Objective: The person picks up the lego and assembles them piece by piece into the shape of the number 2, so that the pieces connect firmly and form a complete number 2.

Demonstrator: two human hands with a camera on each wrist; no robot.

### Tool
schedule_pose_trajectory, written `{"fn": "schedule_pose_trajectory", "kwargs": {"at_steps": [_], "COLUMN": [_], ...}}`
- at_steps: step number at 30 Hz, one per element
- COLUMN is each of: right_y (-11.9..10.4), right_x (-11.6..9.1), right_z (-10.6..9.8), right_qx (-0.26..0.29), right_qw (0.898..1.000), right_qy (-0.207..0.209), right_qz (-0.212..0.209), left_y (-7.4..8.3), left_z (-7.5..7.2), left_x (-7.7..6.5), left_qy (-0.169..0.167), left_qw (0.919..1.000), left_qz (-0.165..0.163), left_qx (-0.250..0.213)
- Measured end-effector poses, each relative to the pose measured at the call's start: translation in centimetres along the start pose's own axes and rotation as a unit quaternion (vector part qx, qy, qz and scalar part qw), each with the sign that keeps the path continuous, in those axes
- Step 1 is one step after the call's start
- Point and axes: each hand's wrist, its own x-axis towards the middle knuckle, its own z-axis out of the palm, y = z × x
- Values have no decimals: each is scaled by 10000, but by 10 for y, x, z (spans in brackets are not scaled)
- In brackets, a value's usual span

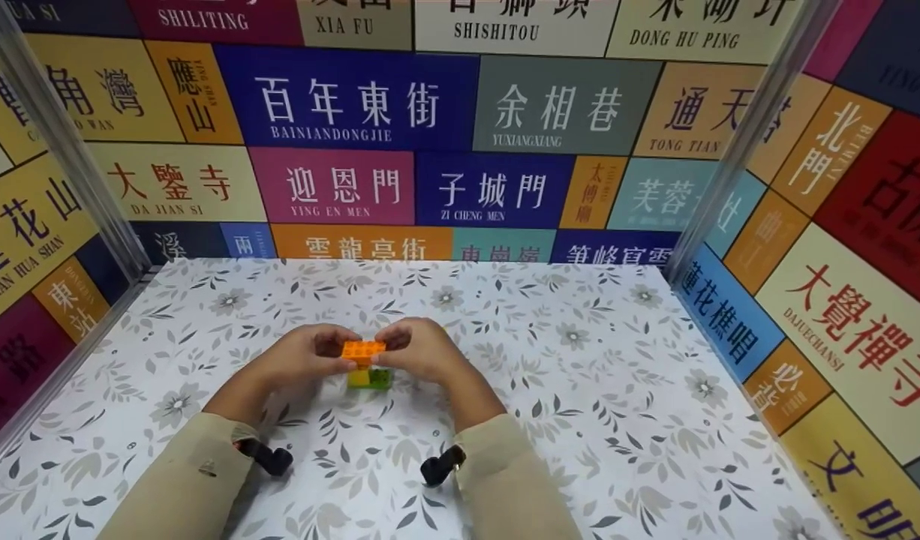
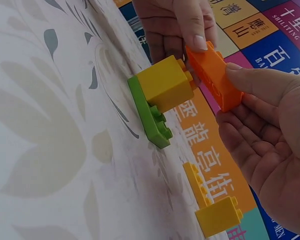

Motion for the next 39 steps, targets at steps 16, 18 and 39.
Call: {"fn": "schedule_pose_trajectory", "kwargs": {"at_steps": [16, 18, 39], "right_y": [6, 7, 6], "right_x": [0, 0, 0], "right_z": [-1, -1, -2], "right_qx": [-191, -217, -202], "right_qw": [9998, 9997, 9996], "right_qy": [-97, -100, -141], "right_qz": [35, 32, 126], "left_y": [2, 1, 1], "left_z": [1, 2, 4], "left_x": [-1, -1, 0], "left_qy": [38, 53, 52], "left_qw": [9998, 9997, 10000], "left_qz": [139, 202, -40], "left_qx": [109, 123, -2]}}
